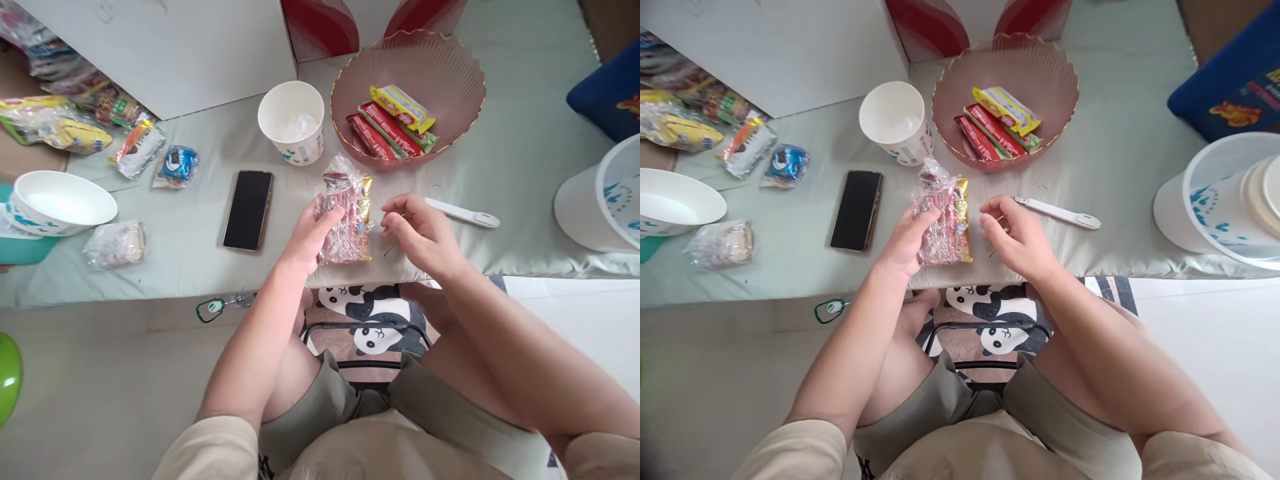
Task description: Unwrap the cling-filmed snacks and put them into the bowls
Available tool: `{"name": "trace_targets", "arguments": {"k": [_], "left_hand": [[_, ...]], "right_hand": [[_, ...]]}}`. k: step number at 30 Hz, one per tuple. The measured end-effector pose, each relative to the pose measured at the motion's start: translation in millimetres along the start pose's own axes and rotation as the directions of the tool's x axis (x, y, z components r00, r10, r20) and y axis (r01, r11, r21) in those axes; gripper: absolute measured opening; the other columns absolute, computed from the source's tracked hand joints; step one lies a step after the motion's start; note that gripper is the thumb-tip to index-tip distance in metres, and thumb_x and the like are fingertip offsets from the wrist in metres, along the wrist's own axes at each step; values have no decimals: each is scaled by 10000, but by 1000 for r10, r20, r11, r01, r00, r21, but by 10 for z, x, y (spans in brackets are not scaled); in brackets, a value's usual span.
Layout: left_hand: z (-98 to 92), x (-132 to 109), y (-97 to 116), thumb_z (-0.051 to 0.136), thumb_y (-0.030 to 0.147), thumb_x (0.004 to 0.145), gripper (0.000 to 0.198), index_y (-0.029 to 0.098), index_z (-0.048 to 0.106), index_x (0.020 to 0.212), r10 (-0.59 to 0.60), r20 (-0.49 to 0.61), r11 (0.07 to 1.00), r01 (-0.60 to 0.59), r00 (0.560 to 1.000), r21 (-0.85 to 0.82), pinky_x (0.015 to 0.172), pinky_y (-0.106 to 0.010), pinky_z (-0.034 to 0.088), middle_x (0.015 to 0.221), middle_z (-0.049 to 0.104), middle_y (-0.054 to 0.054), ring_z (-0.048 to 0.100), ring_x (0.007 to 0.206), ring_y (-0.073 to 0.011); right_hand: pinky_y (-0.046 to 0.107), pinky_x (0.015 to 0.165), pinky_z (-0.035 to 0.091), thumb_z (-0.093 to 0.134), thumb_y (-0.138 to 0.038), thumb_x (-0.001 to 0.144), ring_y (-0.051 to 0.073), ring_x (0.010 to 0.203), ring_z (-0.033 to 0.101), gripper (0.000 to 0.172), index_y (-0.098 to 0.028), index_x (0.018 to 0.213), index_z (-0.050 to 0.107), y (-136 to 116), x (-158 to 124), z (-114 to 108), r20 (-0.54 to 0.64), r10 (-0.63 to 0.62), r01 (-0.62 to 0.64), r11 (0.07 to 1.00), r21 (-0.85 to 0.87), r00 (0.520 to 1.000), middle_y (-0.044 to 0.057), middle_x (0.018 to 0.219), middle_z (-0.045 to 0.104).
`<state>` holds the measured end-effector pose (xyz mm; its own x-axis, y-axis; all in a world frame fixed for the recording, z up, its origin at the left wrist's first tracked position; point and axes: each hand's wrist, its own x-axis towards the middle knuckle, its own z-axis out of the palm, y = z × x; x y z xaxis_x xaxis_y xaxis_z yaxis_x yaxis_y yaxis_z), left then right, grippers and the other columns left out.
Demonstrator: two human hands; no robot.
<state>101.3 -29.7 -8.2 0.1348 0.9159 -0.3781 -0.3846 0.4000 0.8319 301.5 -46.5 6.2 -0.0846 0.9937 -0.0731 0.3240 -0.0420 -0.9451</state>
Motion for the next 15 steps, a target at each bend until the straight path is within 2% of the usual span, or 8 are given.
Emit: {"name": "trace_targets", "arguments": {"k": [1, 3, 6, 8, 11, 13, 15], "left_hand": [[3, 4, -5, 884, 471, 715, 416, 238, 724, 1020, -24, -8, 1000, 24, 1000, -16, 923, -448, 599, 968, 795, -66, 764, 959, -284], [6, 6, 1, 857, 503, 724, 424, 227, 727, 1018, -63, -26, 996, 61, 998, -63, 955, -483, 600, 986, 797, -81, 764, 1016, -316], [0, -10, 42, 812, 469, 744, 393, 217, 725, 1033, -95, -48, 988, 88, 994, -128, 1018, -495, 588, 1055, 794, -85, 744, 1120, -322], [-12, -30, 73, 788, 426, 742, 362, 212, 720, 1026, -117, -65, 984, 108, 991, -139, 1037, -490, 583, 1050, 786, -80, 734, 1144, -314], [-36, -57, 92, 768, 322, 721, 405, 251, 698, 1113, -92, -81, 990, 82, 992, -119, 1043, -489, 582, 1077, 770, -48, 726, 1148, -294], [-51, -68, 84, 766, 218, 695, 590, 332, 645, 1261, -8, -53, 994, 3, 999, -106, 1060, -472, 572, 1206, 747, -12, 707, 1193, -266], [-61, -83, 67, 767, 156, 690, 765, 412, 565, 1382, 63, 0, 994, -63, 998, -88, 1088, -462, 551, 1344, 699, 13, 680, 1250, -244]], "right_hand": [[339, 622, 508, 607, -362, 889, 207, 757, 669, 157, -238, 983, 623, 5, -10, -68, -52, -66, 57, 987, -152, 996, 50, 862, 689], [447, 799, 544, 618, -303, 860, 276, 901, 677, 170, -241, 1015, 650, 48, -21, -223, -137, -174, 96, 888, -449, 975, 98, 966, 719], [586, 962, 501, 653, -306, 832, 389, 1115, 636, 343, -220, 1164, 666, 186, -21, -468, -221, -175, -44, 680, -732, 959, 181, 1195, 697], [621, 951, 496, 665, -329, 832, 430, 1134, 619, 346, -219, 1159, 681, 286, -24, -604, -251, -111, -139, 591, -794, 962, 205, 1220, 677], [596, 864, 507, 651, -316, 847, 425, 1064, 627, 128, -263, 960, 681, 345, -56, -700, -239, -67, -155, 587, -794, 969, 187, 1124, 673], [570, 826, 493, 644, -304, 850, 396, 999, 633, 53, -275, 892, 630, 288, -89, -672, -255, -58, -165, 621, -766, 965, 165, 1062, 670], [532, 799, 481, 628, -304, 858, 337, 890, 631, 69, -280, 896, 575, 176, -118, -575, -275, -41, -165, 710, -685, 961, 124, 959, 668]]}}
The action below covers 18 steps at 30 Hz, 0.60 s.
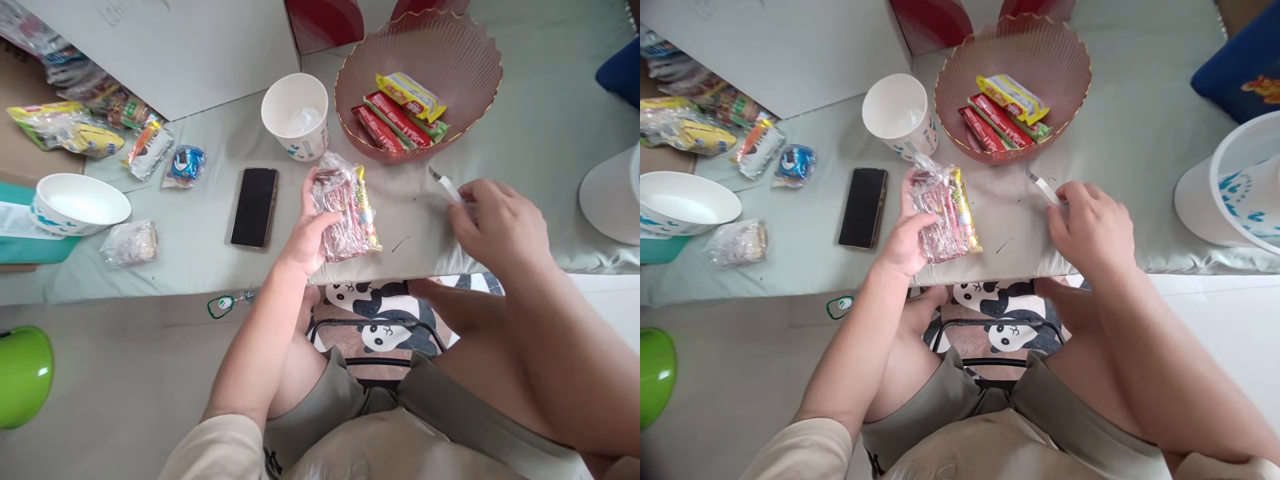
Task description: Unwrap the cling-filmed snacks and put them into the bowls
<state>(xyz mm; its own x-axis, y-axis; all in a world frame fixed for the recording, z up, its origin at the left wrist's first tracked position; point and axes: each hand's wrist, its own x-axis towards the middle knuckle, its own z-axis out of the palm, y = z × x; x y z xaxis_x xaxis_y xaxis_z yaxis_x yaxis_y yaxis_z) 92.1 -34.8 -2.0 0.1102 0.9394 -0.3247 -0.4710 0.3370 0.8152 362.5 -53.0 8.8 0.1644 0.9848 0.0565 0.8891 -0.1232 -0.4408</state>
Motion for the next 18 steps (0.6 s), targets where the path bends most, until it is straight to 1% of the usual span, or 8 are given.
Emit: {"name": "trace_targets", "arguments": {"k": [2, 4, 6, 9, 11, 13, 16, 18], "left_hand": [[-5, -28, -17, 776, 148, 712, 812, 440, 530, 1428, -5, 62, 999, 3, 998, 43, 1113, -473, 528, 1422, 655, 18, 662, 1286, -244], [-2, -67, -34, 797, 170, 740, 781, 440, 537, 1425, -56, 119, 995, 46, 991, 91, 1117, -493, 523, 1419, 653, 10, 663, 1289, -258], [4, -107, -55, 826, 204, 761, 777, 444, 525, 1436, -124, 185, 985, 98, 975, 139, 1105, -505, 534, 1364, 683, -3, 680, 1269, -268], [8, -144, -98, 851, 236, 780, 858, 452, 445, 1506, -193, 278, 965, 131, 941, 229, 1095, -525, 545, 1311, 713, -26, 717, 1209, -267], [9, -153, -127, 853, 231, 785, 897, 447, 408, 1533, -188, 303, 958, 106, 934, 266, 1117, -531, 529, 1319, 711, -31, 726, 1190, -255], [18, -159, -145, 859, 231, 782, 910, 440, 403, 1540, -161, 292, 958, 79, 943, 275, 1128, -532, 518, 1291, 718, -29, 726, 1183, -246], [66, -173, -160, 891, 240, 753, 913, 435, 442, 1524, -147, 240, 967, 89, 960, 237, 1094, -513, 543, 1207, 735, -29, 728, 1162, -255], [115, -178, -175, 903, 237, 743, 842, 410, 518, 1471, -110, 213, 980, 70, 971, 186, 1099, -479, 540, 1218, 730, -34, 711, 1196, -261]], "right_hand": [[461, 738, 477, 562, -327, 903, 255, 749, 600, 60, -281, 915, 526, -180, -45, 8, 31, -20, 10, 955, 296, 999, 61, 832, 638], [372, 625, 448, 540, -392, 925, 187, 619, 526, 119, -278, 923, 503, -350, -68, 52, 64, -78, 22, 789, 613, 995, 3, 733, 571], [318, 536, 391, 616, -465, 892, 148, 546, 450, 215, -279, 955, 528, -481, -62, 116, 80, -118, 19, 662, 749, 990, -35, 670, 501], [311, 546, 403, 757, -442, 792, 150, 562, 472, 308, -279, 1014, 620, -595, -25, 196, 119, -177, 36, 688, 725, 977, -51, 620, 486], [330, 598, 445, 735, -377, 794, 168, 606, 537, 188, -260, 928, 674, -633, -14, 220, 132, -209, 63, 724, 687, 969, -33, 623, 544], [348, 651, 480, 682, -313, 813, 184, 654, 594, 69, -246, 824, 695, -656, -29, 225, 99, -210, 96, 752, 652, 973, -4, 677, 628], [373, 724, 526, 657, -285, 835, 213, 745, 656, 73, -257, 800, 715, -680, -93, 227, -5, -237, 186, 748, 638, 972, 24, 790, 718], [394, 781, 547, 652, -292, 849, 234, 817, 687, 107, -263, 760, 703, -699, -140, 241, -38, -296, 251, 728, 638, 954, 34, 832, 741]]}}
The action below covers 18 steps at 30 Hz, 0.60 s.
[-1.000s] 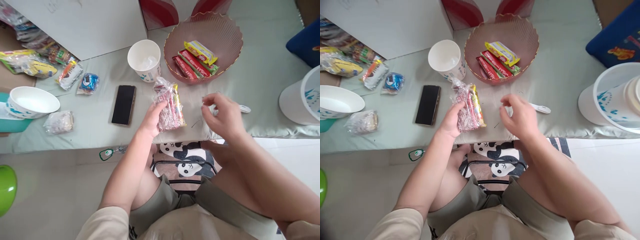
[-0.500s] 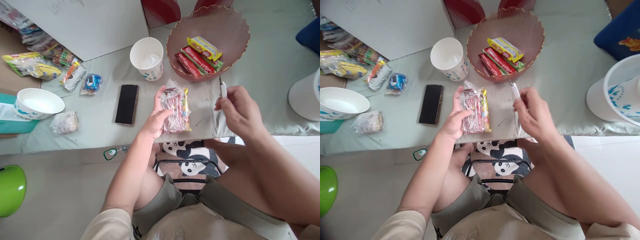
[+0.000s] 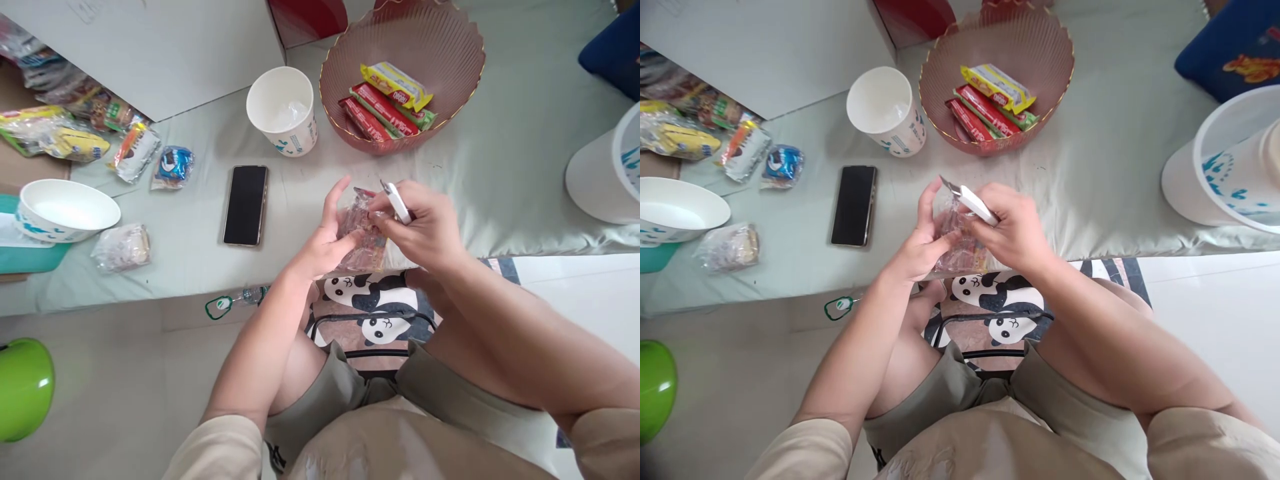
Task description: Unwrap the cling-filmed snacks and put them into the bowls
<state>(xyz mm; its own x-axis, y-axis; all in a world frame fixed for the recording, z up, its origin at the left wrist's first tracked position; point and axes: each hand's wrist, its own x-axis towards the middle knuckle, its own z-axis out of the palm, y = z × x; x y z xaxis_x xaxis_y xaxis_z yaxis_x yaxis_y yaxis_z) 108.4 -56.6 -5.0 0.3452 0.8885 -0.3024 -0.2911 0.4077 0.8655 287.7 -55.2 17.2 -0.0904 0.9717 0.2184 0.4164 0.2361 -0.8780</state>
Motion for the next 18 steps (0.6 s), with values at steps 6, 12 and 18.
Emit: {"name": "trace_targets", "arguments": {"k": [6, 12, 18], "left_hand": [[76, 79, -79, 803, 307, 843, 254, 292, 742, 1089, 226, -5, 961, -222, 974, 162, 1221, -407, 417, 1254, 734, -33, 620, 1333, -258], [-4, 96, -57, 724, 255, 828, 345, 317, 689, 1165, 264, -176, 960, -242, 948, 137, 1091, -385, 483, 1127, 705, -9, 669, 1126, -235], [-36, 28, 36, 793, 105, 678, 575, 302, 665, 1203, 271, -133, 925, -220, 953, 309, 1135, -387, 437, 1195, 686, -28, 639, 1196, -263]], "right_hand": [[399, 848, 564, 596, -317, 889, 237, 902, 715, 148, -255, 944, 719, -39, -33, 60, 98, 74, -84, 992, 93, 992, 35, 918, 757], [339, 680, 506, 692, -406, 861, 175, 687, 576, 202, -254, 802, 573, -43, -27, -45, -65, 102, -95, 990, 101, 993, 2, 747, 628], [330, 689, 461, 677, -293, 768, 180, 722, 594, 131, -240, 825, 572, 81, -29, 103, 138, 191, -200, 978, 57, 972, -2, 781, 674]]}}
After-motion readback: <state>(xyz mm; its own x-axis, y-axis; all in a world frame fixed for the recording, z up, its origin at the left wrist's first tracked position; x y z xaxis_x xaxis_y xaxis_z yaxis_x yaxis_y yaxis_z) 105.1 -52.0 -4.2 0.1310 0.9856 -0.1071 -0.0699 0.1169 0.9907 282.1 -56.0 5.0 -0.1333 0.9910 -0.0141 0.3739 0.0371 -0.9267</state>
